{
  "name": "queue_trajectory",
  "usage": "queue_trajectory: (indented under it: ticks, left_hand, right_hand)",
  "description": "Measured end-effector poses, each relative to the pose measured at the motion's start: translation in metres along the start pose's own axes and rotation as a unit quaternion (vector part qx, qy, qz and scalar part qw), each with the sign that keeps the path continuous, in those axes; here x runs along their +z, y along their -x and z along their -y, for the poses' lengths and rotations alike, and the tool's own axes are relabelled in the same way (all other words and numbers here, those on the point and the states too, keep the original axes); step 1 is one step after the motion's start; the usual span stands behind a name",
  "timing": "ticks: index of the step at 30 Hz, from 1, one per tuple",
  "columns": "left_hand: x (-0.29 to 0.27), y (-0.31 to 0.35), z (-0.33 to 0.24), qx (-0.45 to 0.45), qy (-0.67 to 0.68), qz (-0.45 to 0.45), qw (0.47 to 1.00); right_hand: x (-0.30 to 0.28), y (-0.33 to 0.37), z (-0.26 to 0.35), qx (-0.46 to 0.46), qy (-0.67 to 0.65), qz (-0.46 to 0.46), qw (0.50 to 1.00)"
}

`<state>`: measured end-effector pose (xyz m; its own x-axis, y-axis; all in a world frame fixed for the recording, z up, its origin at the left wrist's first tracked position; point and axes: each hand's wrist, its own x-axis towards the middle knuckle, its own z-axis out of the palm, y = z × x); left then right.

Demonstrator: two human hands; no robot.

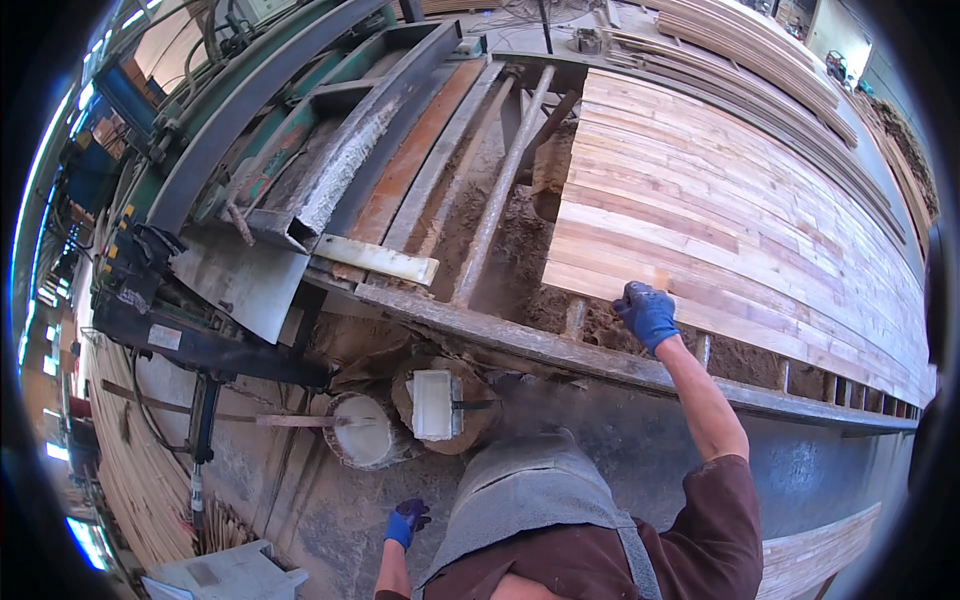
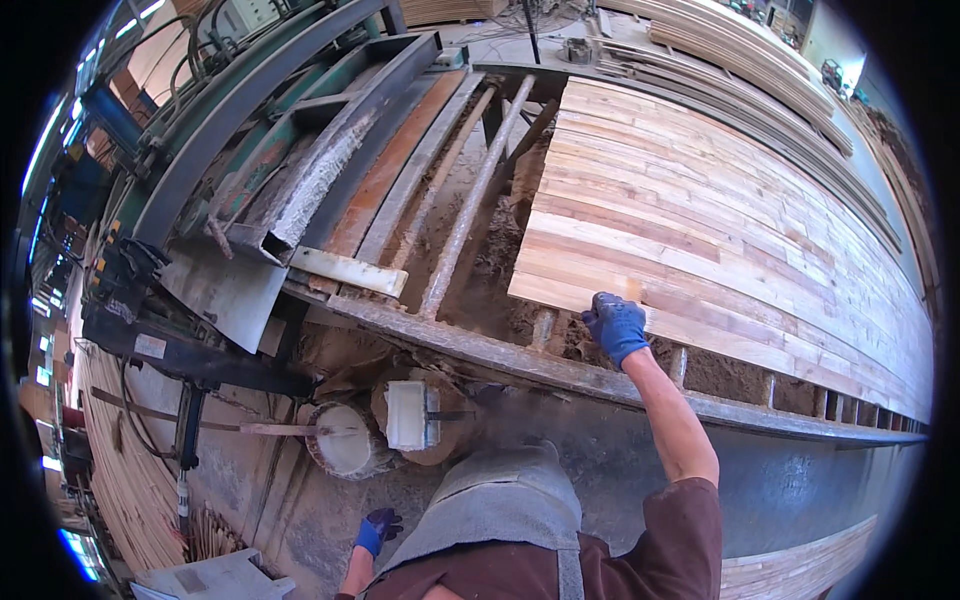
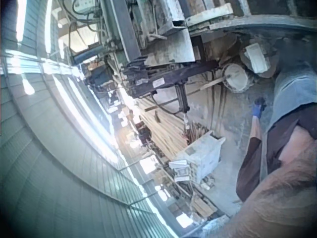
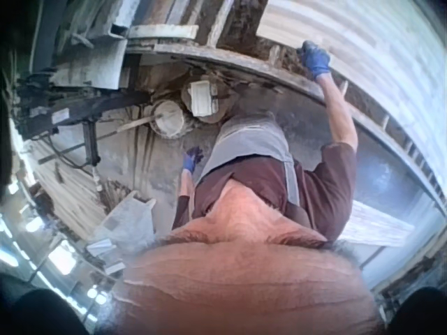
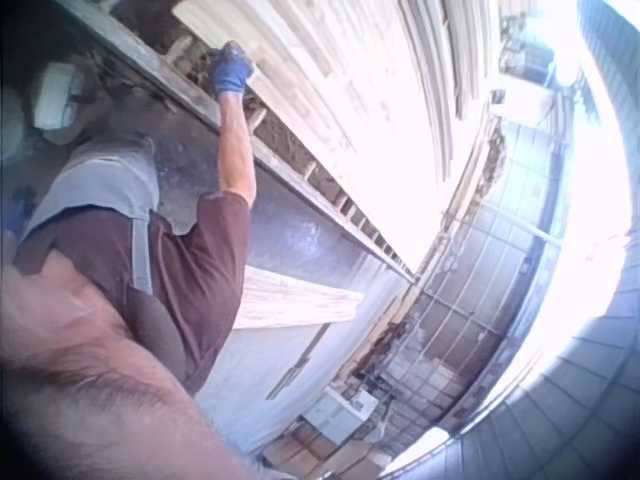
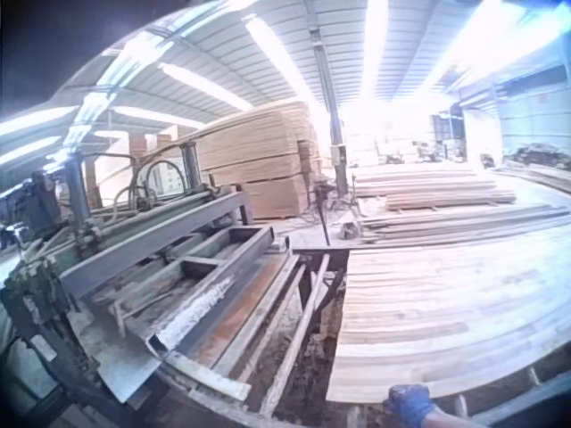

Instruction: The person arranges long wooden planks on a large metal rack in a workshop. They use a metal crowbar to adjust the position of the planks and a white block to clean or smooth the rack's surface. The person also handles a long metal bar, placing it on the rack before continuing to organize the wood.

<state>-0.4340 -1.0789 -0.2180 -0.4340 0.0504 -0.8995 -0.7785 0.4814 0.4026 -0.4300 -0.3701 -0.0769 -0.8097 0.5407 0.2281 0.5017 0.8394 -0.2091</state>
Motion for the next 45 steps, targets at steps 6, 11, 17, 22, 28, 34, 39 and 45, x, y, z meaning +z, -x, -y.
queue_trajectory:
  ticks: [6, 11, 17, 22, 28, 34, 39, 45]
  left_hand:
    - [-0.008, -0.013, 0.035, -0.03, 0.044, 0.034, 0.998]
    - [-0.027, -0.03, 0.048, -0.034, 0.066, 0.044, 0.996]
    - [-0.057, -0.029, 0.043, -0.023, 0.096, 0.032, 0.995]
    - [-0.071, -0.019, 0.03, -0.017, 0.144, 0.006, 0.989]
    - [-0.043, -0.039, 0.014, 0.008, 0.148, 0.069, 0.987]
    - [0.003, -0.052, 0.088, 0.028, 0.121, 0.088, 0.988]
    - [0.012, -0.043, 0.098, 0.354, -0.401, -0.018, 0.845]
    - [-0.018, -0.083, 0.032, 0.299, -0.33, -0.007, 0.895]
  right_hand:
    - [0.009, -0.026, 0.058, -0.001, -0.017, 0.019, 1.0]
    - [0.022, -0.051, 0.107, 0.009, -0.009, 0.04, 0.999]
    - [0.045, -0.082, 0.162, -0.01, -0.018, 0.038, 0.999]
    - [0.067, -0.105, 0.197, -0.062, -0.053, 0.025, 0.996]
    - [0.09, -0.129, 0.227, -0.066, -0.058, 0.03, 0.996]
    - [-0.004, -0.02, 0.11, -0.056, -0.052, 0.032, 0.997]
    - [-0.055, 0.067, -0.055, 0.144, 0.093, -0.009, 0.985]
    - [-0.052, 0.056, -0.038, 0.111, 0.035, -0.043, 0.992]
